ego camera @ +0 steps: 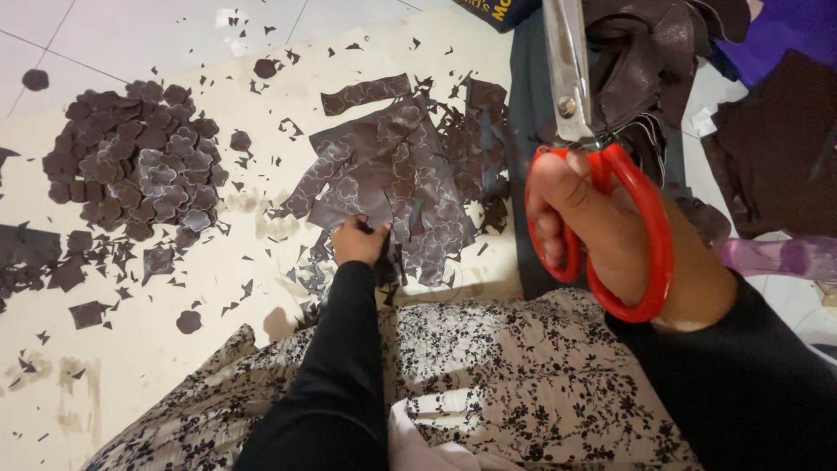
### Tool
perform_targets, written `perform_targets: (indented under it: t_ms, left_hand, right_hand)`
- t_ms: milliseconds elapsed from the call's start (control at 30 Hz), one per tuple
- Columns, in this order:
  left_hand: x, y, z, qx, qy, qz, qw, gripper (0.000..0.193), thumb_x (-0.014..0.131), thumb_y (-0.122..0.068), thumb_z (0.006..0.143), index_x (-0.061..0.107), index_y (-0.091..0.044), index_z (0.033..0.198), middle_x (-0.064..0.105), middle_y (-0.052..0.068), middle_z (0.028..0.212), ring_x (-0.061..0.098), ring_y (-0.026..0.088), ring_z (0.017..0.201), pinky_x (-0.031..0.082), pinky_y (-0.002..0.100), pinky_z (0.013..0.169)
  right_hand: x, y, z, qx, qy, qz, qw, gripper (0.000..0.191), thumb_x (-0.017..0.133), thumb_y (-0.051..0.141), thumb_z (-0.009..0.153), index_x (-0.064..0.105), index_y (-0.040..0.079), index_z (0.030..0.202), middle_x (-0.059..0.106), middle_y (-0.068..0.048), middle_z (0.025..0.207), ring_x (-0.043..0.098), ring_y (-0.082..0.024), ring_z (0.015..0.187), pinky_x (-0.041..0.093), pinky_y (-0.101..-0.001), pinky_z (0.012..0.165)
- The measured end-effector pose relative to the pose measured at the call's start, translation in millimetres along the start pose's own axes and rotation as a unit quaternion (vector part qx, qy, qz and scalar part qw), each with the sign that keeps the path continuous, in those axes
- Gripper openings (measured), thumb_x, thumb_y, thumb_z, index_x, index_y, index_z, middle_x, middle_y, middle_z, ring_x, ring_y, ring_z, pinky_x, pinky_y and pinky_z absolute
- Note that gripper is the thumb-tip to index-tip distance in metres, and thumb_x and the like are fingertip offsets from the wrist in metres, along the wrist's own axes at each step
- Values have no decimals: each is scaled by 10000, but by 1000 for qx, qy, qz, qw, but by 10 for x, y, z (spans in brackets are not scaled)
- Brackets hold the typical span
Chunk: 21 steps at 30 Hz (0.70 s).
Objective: The person uses red-handled scissors to cut flower-shaped pieces from a brown patterned fabric. They hold the fabric with the left hand and cut with the right, placing finished pieces into a growing pile on the floor.
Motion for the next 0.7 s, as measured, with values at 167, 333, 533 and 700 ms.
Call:
perform_targets:
  t_ms: [167,333,533,700]
  left_hand:
    - [6,-110,-63,1,-8,119,993,512,903,-396,660,728,-106,1043,662,164,1114,615,376,1076,522,467,905]
    - [-57,-31,-170,-25,-64,45,997,368,863,-341,748,714,-100,981,674,173,1031,650,380,1020,522,481,892]
    - [-117,98,-233,-38,-89,-76,992,219,783,-192,825,665,-86,976,715,165,977,687,384,944,530,479,829]
    - [-146,-41,-298,-6,-54,-105,993,209,700,-136,822,623,-67,1003,739,189,959,708,391,943,540,470,849]
  right_hand:
    - [-2,-81,-32,56,-30,-71,995,630,361,578,1009,532,79,666,537,-26,543,539,-146,485,445,-301,480]
    - [-10,-22,-106,42,-42,-70,996,588,444,590,979,533,83,695,526,-32,558,530,-144,509,423,-301,493]
    - [-39,-1,-199,49,-92,-64,992,494,502,516,970,551,92,722,527,-26,561,534,-145,512,443,-299,514]
    - [-30,75,-193,29,-79,-69,994,522,514,492,997,518,64,698,504,-32,554,511,-139,499,431,-298,497]
Point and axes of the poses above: each hand's wrist, its own z-axis towards the middle knuckle, its own x-axis out of the palm, y = z × x, the point moved 8 cm from there along z, towards the middle knuckle
